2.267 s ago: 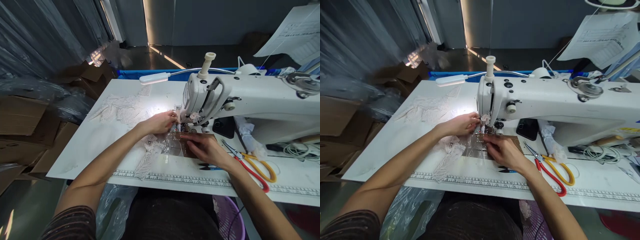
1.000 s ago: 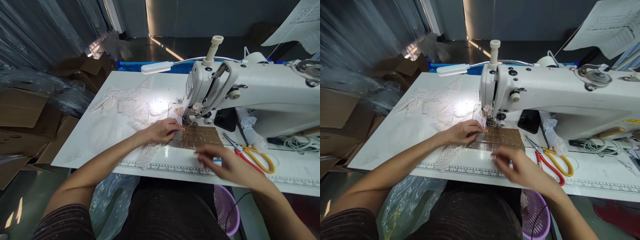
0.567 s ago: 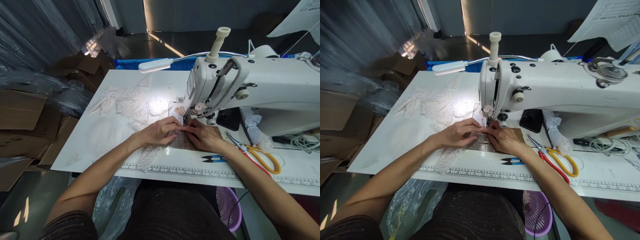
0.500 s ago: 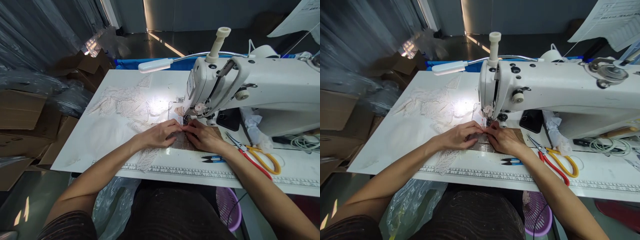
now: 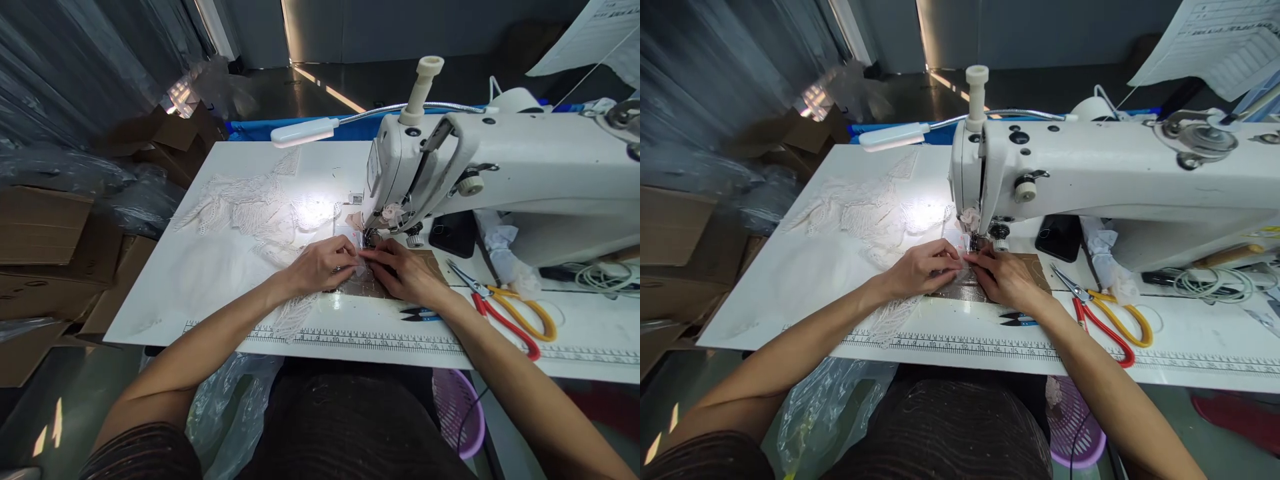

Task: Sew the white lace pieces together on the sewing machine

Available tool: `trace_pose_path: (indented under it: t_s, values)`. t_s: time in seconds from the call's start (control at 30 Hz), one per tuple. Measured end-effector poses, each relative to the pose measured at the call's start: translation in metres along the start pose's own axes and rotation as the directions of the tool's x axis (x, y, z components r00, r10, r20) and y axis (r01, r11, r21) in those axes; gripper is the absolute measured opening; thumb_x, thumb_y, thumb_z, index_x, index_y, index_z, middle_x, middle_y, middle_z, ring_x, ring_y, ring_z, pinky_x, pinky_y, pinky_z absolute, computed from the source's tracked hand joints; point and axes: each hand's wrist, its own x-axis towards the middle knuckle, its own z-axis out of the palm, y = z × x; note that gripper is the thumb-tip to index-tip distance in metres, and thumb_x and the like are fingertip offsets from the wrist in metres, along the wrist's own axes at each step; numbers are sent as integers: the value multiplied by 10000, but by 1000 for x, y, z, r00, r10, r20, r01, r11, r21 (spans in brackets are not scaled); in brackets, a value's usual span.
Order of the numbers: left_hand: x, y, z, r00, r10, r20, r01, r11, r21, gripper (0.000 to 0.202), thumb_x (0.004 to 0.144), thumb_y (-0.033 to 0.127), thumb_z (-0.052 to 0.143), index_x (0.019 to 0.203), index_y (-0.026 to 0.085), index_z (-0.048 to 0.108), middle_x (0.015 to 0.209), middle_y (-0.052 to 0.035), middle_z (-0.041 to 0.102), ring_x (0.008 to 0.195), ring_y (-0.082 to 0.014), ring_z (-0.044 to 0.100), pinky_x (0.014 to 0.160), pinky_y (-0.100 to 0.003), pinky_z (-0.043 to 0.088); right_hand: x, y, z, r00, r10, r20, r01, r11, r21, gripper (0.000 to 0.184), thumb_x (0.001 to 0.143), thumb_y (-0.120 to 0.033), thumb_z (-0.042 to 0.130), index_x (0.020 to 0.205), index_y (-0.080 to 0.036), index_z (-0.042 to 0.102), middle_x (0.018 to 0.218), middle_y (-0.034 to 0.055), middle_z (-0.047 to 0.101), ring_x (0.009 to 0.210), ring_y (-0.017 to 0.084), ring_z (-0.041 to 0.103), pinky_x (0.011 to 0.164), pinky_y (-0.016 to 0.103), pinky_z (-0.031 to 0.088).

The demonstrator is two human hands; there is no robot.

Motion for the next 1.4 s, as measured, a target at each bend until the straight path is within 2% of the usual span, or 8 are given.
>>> trace_pose_path:
  t_s: [0.13,0.23,0.33,0.57,0.87,1.07,1.27,1.4]
  values:
    - [1,3,-1,968,216,129,-246,918,311,273,952,111,437,826,186,668,956,-58,667,797,-154,568,766,-335,455,2,-2,-2,998,-30,61,32,999,-39,335,936,-238,466,1217,-233,649,1039,116,596,879,226,594,749,375,522]
    - [3,5,-1,941,250,229,-321,872,369,297,955,67,401,862,173,663,952,-65,674,816,-158,567,789,-328,432,5,-4,-2,996,32,86,-22,994,-111,341,938,-257,452,1214,-208,646,1022,130,597,824,235,588,671,362,515]
    - [3,5,1,965,158,208,-224,911,347,272,973,125,420,881,172,671,968,-64,679,782,-150,567,754,-319,428,4,-4,-2,996,67,66,-62,995,-73,353,938,-242,451,1242,-192,623,1044,133,609,854,237,601,701,356,523]
    - [0,3,2,999,27,-43,-21,990,137,191,956,228,527,877,177,693,936,-32,699,826,-143,614,766,-327,433,-2,-1,-4,1000,-13,17,12,999,49,403,907,-151,467,1279,-211,608,1014,102,641,893,218,617,790,367,534]
    - [0,4,18,981,182,-62,-166,965,202,139,942,176,554,856,185,663,956,-20,710,876,-143,626,943,-411,454,-1,1,2,999,-48,-16,48,999,-1,397,894,-137,463,1252,-191,627,1027,119,628,896,234,602,808,416,545]
    - [-2,0,18,983,182,-13,-177,968,177,120,941,158,533,925,158,652,1022,-74,687,921,-164,632,819,-352,536,-4,0,0,999,-46,-21,46,999,29,423,901,-135,456,1294,-186,601,1018,121,612,936,233,597,852,421,544]
    - [-3,0,16,979,193,-66,-181,971,159,104,937,146,536,942,167,638,950,-28,690,910,-129,646,1037,-415,466,-6,3,2,999,-24,-24,25,999,44,391,883,-134,471,1228,-174,650,1069,131,607,984,240,599,914,438,533]
    - [-3,2,15,979,188,-80,-165,957,238,85,927,163,557,908,167,640,978,-38,699,867,-144,633,921,-406,495,-6,1,0,1000,-11,-29,13,998,64,423,876,-105,459,1251,-180,640,1062,121,615,967,230,612,893,423,544]
